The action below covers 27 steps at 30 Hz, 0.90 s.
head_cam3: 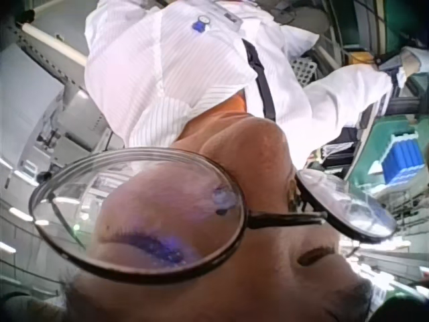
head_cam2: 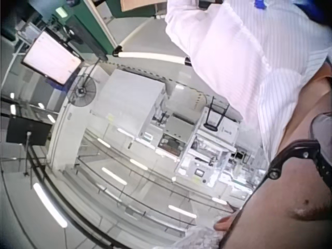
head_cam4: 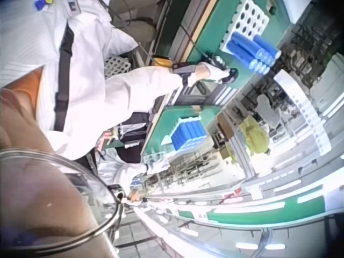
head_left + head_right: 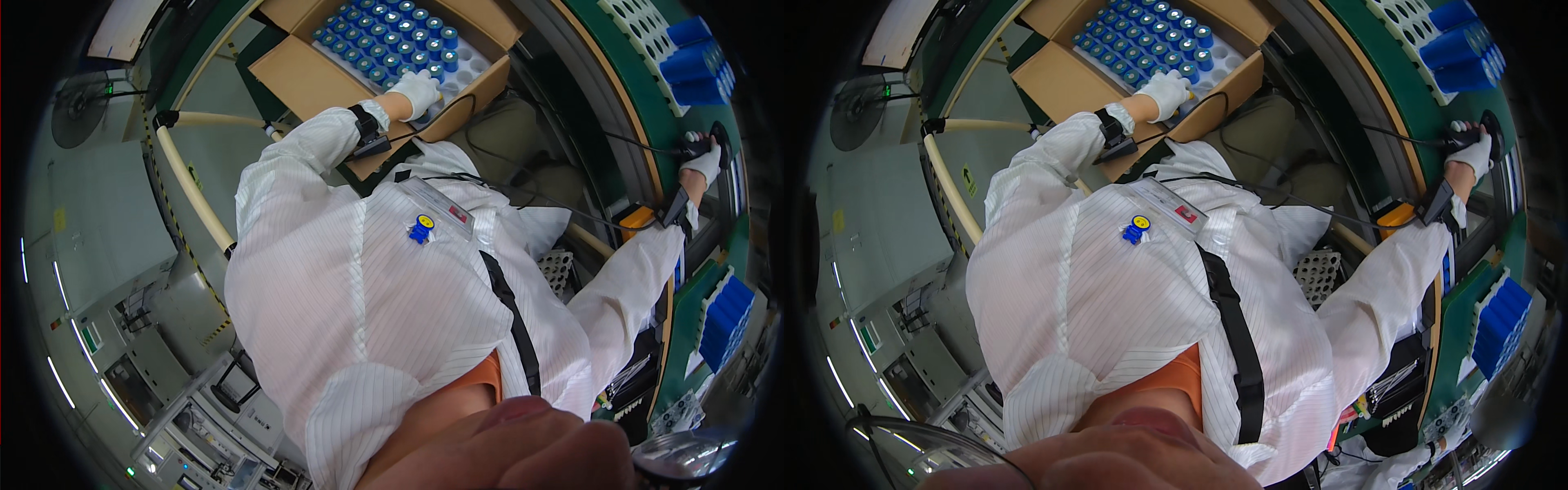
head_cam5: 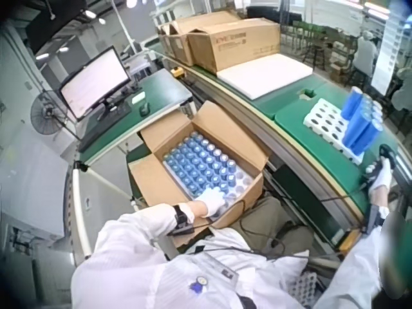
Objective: Packing battery cells into a box and scanning them with a handheld scanner.
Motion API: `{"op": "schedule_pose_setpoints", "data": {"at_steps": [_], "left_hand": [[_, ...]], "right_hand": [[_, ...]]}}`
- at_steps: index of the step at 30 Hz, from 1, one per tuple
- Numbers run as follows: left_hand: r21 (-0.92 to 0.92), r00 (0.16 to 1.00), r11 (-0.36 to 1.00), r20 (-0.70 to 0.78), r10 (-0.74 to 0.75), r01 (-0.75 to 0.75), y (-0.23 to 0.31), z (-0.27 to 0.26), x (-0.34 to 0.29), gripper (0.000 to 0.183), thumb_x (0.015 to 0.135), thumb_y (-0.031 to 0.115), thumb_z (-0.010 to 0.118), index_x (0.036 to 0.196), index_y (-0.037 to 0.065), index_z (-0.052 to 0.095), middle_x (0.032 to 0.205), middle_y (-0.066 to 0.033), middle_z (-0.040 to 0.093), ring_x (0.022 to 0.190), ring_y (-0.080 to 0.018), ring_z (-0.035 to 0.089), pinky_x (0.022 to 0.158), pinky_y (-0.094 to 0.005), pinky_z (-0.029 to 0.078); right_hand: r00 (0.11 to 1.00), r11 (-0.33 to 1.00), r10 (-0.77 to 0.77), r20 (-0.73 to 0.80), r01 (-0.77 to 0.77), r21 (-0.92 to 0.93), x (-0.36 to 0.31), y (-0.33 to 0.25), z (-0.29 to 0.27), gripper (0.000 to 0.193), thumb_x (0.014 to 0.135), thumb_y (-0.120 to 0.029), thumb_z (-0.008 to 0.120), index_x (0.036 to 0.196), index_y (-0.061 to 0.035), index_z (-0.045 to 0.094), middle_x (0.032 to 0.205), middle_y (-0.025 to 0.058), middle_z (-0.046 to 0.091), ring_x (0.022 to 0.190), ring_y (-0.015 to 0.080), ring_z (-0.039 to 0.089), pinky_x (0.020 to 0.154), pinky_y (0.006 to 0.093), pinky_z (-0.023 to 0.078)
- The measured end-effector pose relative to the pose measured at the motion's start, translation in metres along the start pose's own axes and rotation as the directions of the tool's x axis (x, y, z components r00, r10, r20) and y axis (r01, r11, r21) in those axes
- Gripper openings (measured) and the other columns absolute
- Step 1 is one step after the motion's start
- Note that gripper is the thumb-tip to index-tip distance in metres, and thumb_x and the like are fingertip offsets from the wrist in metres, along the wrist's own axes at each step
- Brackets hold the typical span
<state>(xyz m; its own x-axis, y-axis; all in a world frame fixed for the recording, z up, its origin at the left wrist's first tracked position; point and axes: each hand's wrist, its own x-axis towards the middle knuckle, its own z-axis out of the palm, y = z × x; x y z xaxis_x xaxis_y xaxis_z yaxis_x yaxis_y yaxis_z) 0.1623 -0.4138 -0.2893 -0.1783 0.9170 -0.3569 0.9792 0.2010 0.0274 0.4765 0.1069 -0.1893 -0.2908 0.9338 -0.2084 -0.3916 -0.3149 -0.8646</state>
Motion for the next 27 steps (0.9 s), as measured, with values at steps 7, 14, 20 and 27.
{"op": "schedule_pose_setpoints", "data": {"at_steps": [7,14,20,27], "left_hand": [[0.038,0.97,0.997,0.232,-0.072,0.065,0.009,0.041,0.012,0.024,0.082,0.022,0.054,0.096,0.01,0.07,0.097,-0.0179,0.067,0.09,-0.0345,0.065,0.072,-0.0397,0.053],[0.083,0.974,0.994,0.206,-0.09,0.075,0.013,0.037,0.023,0.022,0.084,0.013,0.052,0.095,0.01,0.07,0.099,-0.0136,0.068,0.091,-0.0305,0.066,0.071,-0.0418,0.053],[0.151,0.97,0.987,0.227,-0.083,0.049,0.012,-0.034,0.004,0.016,0.072,0.008,0.064,0.086,0.003,0.07,0.092,-0.0174,0.068,0.089,-0.0323,0.066,0.072,-0.0399,0.053],[-0.131,0.984,0.982,0.133,-0.116,0.134,-0.01,-0.064,0.034,0.029,0.073,0.011,0.059,0.099,-0.003,0.065,0.098,-0.0268,0.063,0.094,-0.0392,0.062,0.074,-0.0412,0.052]], "right_hand": [[0.985,0.996,-0.087,-0.149,0.087,-0.01,-0.039,0.0,0.033,0.008,0.087,-0.011,0.057,0.089,-0.0041,0.054,0.082,0.0087,0.058,0.075,0.0257,0.058,0.063,0.0405,0.052],[0.989,0.997,-0.034,-0.141,0.044,0.068,-0.051,-0.005,0.039,0.012,0.088,-0.014,0.057,0.093,-0.004,0.054,0.083,0.01,0.057,0.072,0.026,0.056,0.06,0.041,0.05],[0.988,0.997,-0.027,-0.152,0.036,0.062,-0.049,-0.005,0.035,0.011,0.089,-0.014,0.056,0.094,-0.0037,0.055,0.084,0.011,0.058,0.074,0.0258,0.057,0.061,0.0413,0.052],[0.979,0.998,-0.064,-0.193,0.065,0.001,-0.064,-0.008,0.048,0.015,0.088,-0.014,0.057,0.098,-0.0029,0.056,0.084,0.0113,0.058,0.073,0.0264,0.057,0.061,0.0409,0.052]]}}
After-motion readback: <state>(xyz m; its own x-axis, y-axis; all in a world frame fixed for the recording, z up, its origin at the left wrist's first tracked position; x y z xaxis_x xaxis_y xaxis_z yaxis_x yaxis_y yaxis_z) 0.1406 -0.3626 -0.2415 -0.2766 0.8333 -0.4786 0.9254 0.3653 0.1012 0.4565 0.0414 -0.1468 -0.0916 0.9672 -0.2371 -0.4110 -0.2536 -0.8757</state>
